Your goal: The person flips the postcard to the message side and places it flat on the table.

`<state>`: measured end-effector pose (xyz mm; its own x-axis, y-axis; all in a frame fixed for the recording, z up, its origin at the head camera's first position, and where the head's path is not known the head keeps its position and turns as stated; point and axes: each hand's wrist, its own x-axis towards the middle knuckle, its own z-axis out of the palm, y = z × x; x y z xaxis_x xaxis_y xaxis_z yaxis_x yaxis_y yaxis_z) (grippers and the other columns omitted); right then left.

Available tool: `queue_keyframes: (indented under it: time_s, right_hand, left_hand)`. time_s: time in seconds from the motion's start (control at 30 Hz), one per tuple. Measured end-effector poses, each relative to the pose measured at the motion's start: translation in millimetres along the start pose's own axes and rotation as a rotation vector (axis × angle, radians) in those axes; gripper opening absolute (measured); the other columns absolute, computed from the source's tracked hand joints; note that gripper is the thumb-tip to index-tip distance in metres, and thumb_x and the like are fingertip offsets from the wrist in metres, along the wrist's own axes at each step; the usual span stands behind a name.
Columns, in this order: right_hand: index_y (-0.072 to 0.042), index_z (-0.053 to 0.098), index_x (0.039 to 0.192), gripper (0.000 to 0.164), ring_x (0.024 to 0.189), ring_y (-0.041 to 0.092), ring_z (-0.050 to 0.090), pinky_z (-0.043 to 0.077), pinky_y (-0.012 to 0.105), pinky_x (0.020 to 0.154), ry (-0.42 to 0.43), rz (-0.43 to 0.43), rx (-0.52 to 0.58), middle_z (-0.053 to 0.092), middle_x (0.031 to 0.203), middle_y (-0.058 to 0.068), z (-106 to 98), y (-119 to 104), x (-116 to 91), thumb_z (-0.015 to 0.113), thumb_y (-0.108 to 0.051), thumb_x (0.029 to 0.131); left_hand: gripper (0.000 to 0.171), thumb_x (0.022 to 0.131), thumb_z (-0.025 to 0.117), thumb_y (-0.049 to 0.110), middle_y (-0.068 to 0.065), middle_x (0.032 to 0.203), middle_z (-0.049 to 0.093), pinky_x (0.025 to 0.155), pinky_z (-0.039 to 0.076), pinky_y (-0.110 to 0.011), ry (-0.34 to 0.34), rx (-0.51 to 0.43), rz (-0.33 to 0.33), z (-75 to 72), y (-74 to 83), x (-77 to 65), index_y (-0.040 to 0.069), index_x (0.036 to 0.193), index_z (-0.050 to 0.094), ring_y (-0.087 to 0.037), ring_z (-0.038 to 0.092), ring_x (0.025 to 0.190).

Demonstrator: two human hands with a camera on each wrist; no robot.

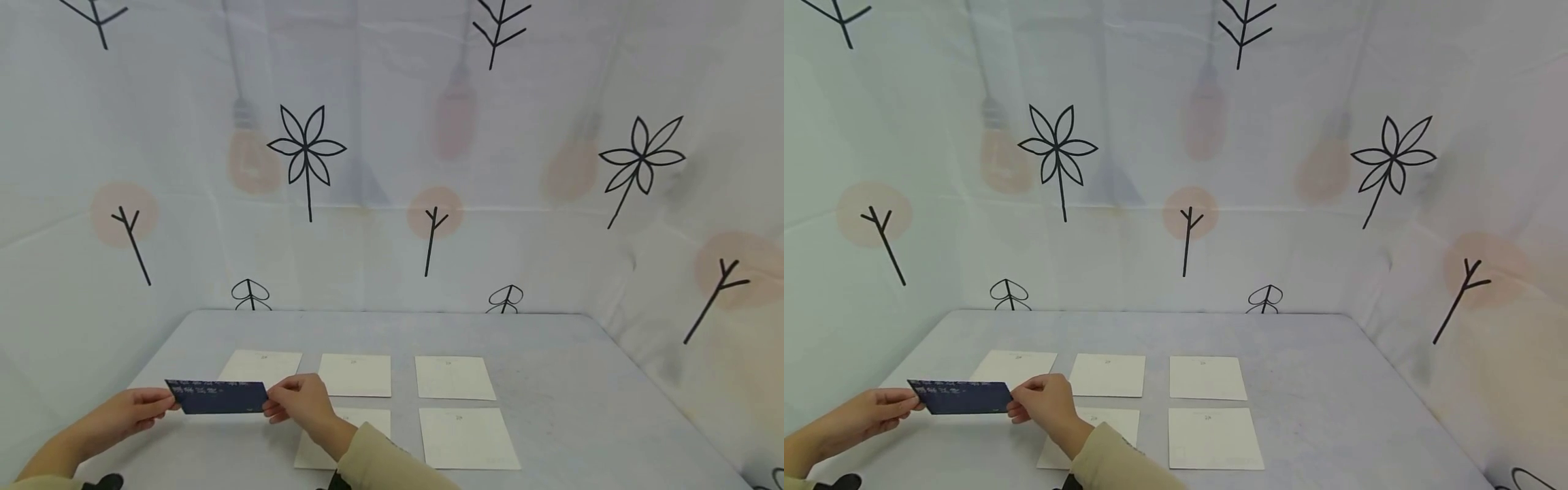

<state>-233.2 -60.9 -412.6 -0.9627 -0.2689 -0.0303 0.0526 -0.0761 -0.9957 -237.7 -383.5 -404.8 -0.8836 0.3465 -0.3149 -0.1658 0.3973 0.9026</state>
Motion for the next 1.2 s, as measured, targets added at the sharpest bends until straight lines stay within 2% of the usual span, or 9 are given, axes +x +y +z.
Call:
queue_keyframes:
  time_s: [0.2, 0.33, 0.47, 0.63, 0.83, 0.93, 1.2]
  right_hand:
    - [0.001, 0.068, 0.080, 0.006, 0.058, 0.019, 0.066, 0.055, 0.029, 0.055, 0.021, 0.022, 0.045, 0.066, 0.066, 0.012, 2.1, 1.6, -1.3, 0.063, 0.000, 0.082]
    - [0.006, 0.067, 0.080, 0.004, 0.056, 0.017, 0.065, 0.055, 0.030, 0.055, 0.035, 0.016, 0.091, 0.066, 0.066, 0.012, 3.9, 2.7, -1.8, 0.064, 0.004, 0.079]
    - [0.011, 0.066, 0.081, 0.006, 0.056, 0.017, 0.065, 0.055, 0.030, 0.055, 0.037, 0.005, 0.112, 0.066, 0.066, 0.013, 4.4, 0.9, -3.3, 0.065, 0.006, 0.077]
    - [0.008, 0.067, 0.080, 0.004, 0.056, 0.015, 0.064, 0.055, 0.029, 0.056, 0.049, -0.001, 0.066, 0.066, 0.066, 0.011, 4.2, -2.4, -5.9, 0.067, 0.006, 0.077]
    - [0.007, 0.067, 0.080, 0.004, 0.054, 0.012, 0.062, 0.055, 0.028, 0.055, 0.074, -0.003, 0.025, 0.066, 0.066, 0.008, 4.5, -1.1, -6.3, 0.066, 0.007, 0.077]
    - [0.005, 0.067, 0.080, 0.005, 0.053, 0.011, 0.061, 0.054, 0.027, 0.054, 0.085, 0.003, 0.020, 0.065, 0.065, 0.007, 4.6, 0.1, -5.8, 0.066, 0.009, 0.075]
    - [-0.003, 0.064, 0.089, 0.023, 0.051, 0.013, 0.061, 0.054, 0.028, 0.052, 0.131, 0.021, 0.035, 0.063, 0.064, 0.005, 6.4, 3.4, -3.7, 0.068, 0.011, 0.071]
  left_hand:
    - [0.026, 0.097, 0.051, 0.019, 0.000, 0.103, 0.063, 0.074, 0.049, -0.025, -0.035, -0.094, 0.027, -0.5, -4.1, -1.5, 0.000, 0.108, 0.065, -0.008, 0.051, 0.084]
    - [0.024, 0.098, 0.048, 0.016, 0.002, 0.105, 0.063, 0.078, 0.050, -0.023, -0.105, -0.180, 0.050, -1.9, -7.5, -1.2, 0.008, 0.109, 0.068, -0.005, 0.055, 0.088]
    - [0.027, 0.099, 0.045, 0.011, 0.006, 0.110, 0.063, 0.082, 0.049, -0.023, -0.185, -0.253, 0.097, -3.1, -9.3, -0.8, 0.010, 0.115, 0.066, -0.003, 0.056, 0.095]
    - [0.027, 0.099, 0.044, 0.008, 0.007, 0.112, 0.063, 0.084, 0.048, -0.025, -0.221, -0.299, 0.095, -3.7, -7.9, -1.5, 0.010, 0.114, 0.066, -0.004, 0.057, 0.099]
    - [0.025, 0.098, 0.048, 0.015, 0.004, 0.111, 0.063, 0.081, 0.050, -0.028, -0.136, -0.249, 0.038, -0.7, -6.1, -0.6, 0.010, 0.111, 0.068, -0.010, 0.058, 0.095]
    - [0.026, 0.098, 0.047, 0.016, 0.000, 0.110, 0.063, 0.081, 0.051, -0.031, -0.109, -0.237, 0.020, 0.9, -6.6, 0.7, 0.005, 0.112, 0.067, -0.013, 0.059, 0.094]
    - [0.027, 0.096, 0.052, 0.016, -0.002, 0.104, 0.064, 0.078, 0.052, -0.030, -0.028, -0.243, -0.033, 5.2, -5.3, 2.9, 0.002, 0.117, 0.062, -0.015, 0.061, 0.089]
